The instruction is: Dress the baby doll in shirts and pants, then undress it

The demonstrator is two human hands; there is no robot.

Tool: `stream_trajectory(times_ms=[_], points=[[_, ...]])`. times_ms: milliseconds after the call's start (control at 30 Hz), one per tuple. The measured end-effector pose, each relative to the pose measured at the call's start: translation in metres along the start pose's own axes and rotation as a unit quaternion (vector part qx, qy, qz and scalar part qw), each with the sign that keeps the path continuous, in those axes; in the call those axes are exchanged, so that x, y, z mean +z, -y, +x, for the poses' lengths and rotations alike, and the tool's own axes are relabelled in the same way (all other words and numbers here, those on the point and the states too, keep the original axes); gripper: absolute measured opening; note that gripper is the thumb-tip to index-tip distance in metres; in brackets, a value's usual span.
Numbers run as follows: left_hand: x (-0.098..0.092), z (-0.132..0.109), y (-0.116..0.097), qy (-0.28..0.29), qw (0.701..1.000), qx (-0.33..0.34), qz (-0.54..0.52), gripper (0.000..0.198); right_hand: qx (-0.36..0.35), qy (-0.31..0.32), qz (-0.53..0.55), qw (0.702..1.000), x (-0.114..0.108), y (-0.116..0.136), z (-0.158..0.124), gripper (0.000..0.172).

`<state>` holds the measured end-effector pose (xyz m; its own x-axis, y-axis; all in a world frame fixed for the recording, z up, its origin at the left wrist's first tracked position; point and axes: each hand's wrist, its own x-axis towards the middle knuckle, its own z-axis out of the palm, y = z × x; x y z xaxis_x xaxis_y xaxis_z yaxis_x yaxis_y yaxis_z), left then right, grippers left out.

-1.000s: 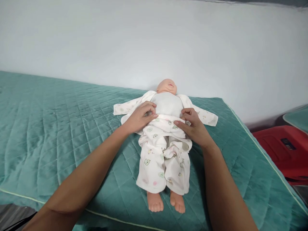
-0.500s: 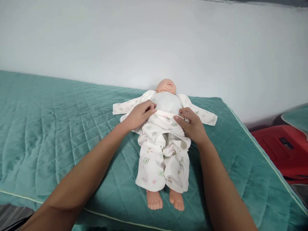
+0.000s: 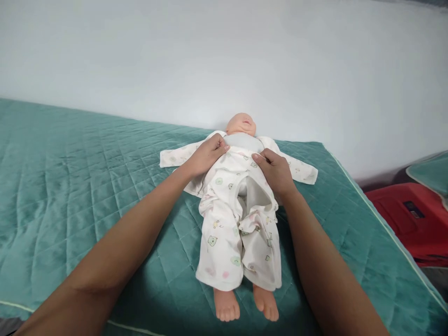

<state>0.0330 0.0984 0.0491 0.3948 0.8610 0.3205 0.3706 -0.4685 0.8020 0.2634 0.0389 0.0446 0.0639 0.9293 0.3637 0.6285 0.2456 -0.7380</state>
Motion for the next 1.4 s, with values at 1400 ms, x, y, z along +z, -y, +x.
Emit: stream_trajectory(times_ms=[1400], points=[[-0.014,0.026,0.006,0.069,0.989,0.037,0.123,0.029,-0.133,0.050,-0.041,0.989,-0.001,-0.041,0.035,0.032]])
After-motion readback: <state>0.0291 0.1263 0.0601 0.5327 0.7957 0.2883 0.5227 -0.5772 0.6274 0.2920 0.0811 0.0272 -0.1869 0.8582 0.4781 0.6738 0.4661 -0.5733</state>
